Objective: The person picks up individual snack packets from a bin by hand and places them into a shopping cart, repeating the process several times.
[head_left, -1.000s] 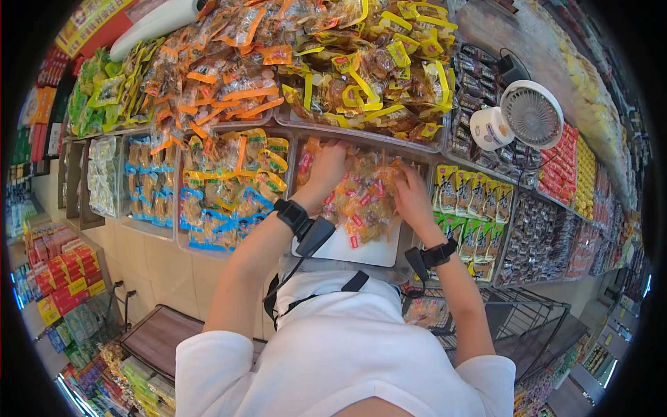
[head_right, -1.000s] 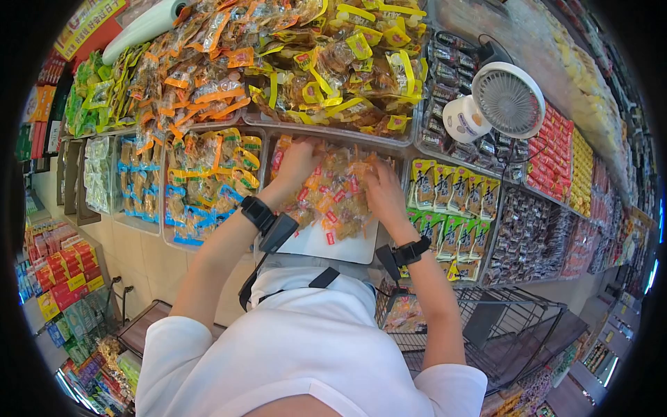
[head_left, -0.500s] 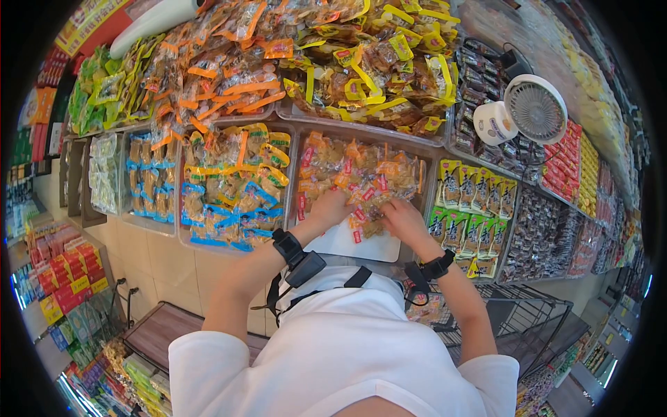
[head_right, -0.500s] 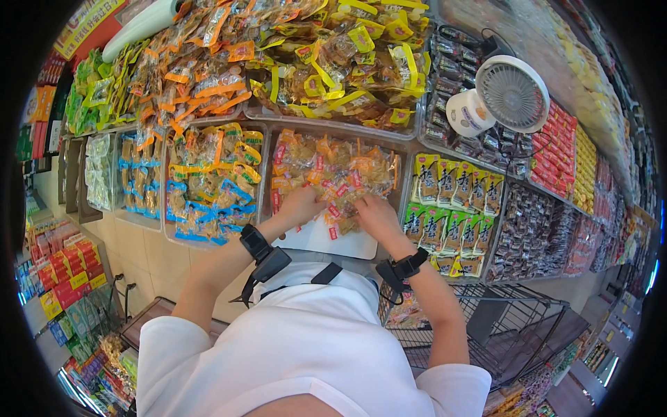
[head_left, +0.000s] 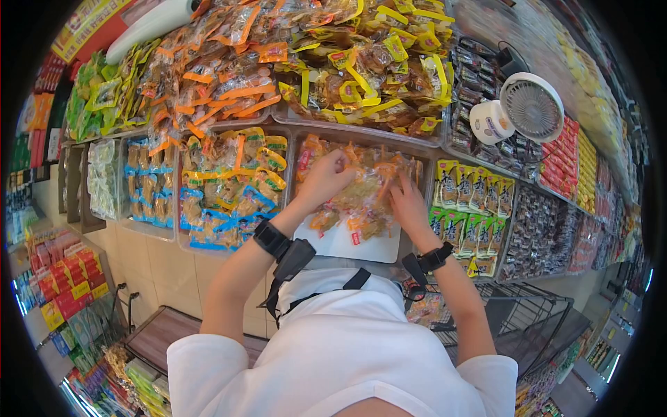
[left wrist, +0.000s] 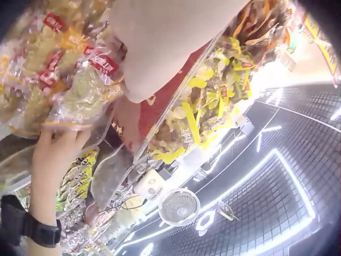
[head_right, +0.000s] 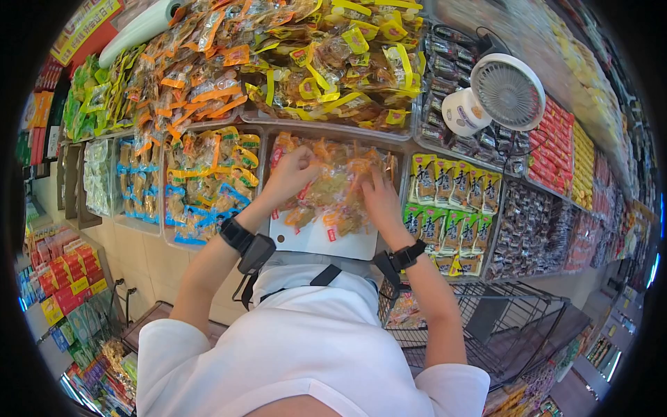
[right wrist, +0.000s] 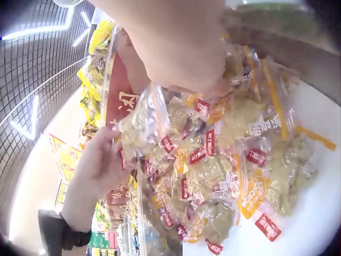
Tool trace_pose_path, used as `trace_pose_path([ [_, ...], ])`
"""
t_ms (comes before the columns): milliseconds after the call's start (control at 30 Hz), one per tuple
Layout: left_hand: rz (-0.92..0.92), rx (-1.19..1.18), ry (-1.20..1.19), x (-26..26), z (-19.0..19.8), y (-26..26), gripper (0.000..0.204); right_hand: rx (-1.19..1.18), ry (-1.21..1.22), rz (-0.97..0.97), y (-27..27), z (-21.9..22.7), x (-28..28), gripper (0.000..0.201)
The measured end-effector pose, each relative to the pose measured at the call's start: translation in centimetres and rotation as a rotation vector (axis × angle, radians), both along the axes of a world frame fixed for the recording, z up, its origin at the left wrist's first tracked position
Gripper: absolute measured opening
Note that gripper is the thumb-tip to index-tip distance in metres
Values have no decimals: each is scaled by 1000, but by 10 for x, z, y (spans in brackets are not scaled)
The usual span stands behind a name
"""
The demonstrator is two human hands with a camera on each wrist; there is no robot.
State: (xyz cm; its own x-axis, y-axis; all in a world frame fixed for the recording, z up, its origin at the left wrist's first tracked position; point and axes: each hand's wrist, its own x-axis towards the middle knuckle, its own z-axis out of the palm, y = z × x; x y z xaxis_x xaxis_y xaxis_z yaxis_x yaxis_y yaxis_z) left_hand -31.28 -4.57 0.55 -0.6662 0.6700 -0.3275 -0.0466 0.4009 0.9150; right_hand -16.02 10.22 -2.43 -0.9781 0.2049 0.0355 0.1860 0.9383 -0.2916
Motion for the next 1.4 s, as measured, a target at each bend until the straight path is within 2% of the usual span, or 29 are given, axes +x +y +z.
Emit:
trace_pose_path([
  [33,-5,3,-2,4,0,11,22,-29,-27,-30,2,-7,-1,35],
  [100,172,127,-175,9,0,32,24,-58,-52,-60,4,-8,-4,35],
  [133,172,127,-176,10,-12,38,24,-201,-21,-137,2,-1,-8,36],
  [167,189,70,-67,9,-31,44,25,-344,10,-213,2,3,-10,37],
  [200,205,16,43,8,-34,49,26,-342,11,-214,5,1,-7,37],
  [267,211,8,30,7,-42,52,25,-466,-22,-357,10,-5,8,38],
  [333,219,-2,19,9,-48,53,25,-456,59,-364,10,8,14,39],
  [400,151,37,42,16,-63,55,25,-444,153,-361,7,17,17,41],
  [467,133,-36,-8,26,-55,61,24,-195,107,-121,4,24,6,47],
  [500,67,12,66,28,-46,61,23,-191,13,-116,3,26,1,53],
  [533,90,143,28,36,-47,61,24,-181,-69,-111,2,22,-3,59],
  [567,68,170,18,38,-45,62,25,-93,-26,-121,3,3,-6,60],
  [600,-9,103,119,36,-22,59,26,-96,-12,-119,5,-2,-8,60],
  [667,-134,-95,515,30,-26,51,36,-99,-30,-134,6,11,-16,56],
  [700,-193,-131,689,27,-12,43,40,-17,-7,-102,9,-1,-16,54],
  [733,-217,-136,831,24,-12,37,40,-38,20,-98,8,-4,-17,53],
  [767,-243,-148,964,25,-17,30,41,-64,37,-95,7,-5,-16,52],
  [867,-298,-180,1136,23,-52,14,40,-35,4,-56,10,-9,-15,49],
  [933,-355,-208,1167,20,-56,12,42,-204,-59,-89,12,-10,-18,50],
  [1067,-391,-234,1130,25,-35,9,42,-199,-73,-88,8,-5,-20,59],
  [1200,-394,-201,1177,24,-31,6,43,-161,-77,-83,5,7,-19,60],
  [1267,-366,-207,1167,27,-27,1,43,-45,-9,-115,-2,18,-14,56],
  [1400,-370,-272,1067,36,-11,-21,38,-126,138,-49,-9,10,-1,46],
])
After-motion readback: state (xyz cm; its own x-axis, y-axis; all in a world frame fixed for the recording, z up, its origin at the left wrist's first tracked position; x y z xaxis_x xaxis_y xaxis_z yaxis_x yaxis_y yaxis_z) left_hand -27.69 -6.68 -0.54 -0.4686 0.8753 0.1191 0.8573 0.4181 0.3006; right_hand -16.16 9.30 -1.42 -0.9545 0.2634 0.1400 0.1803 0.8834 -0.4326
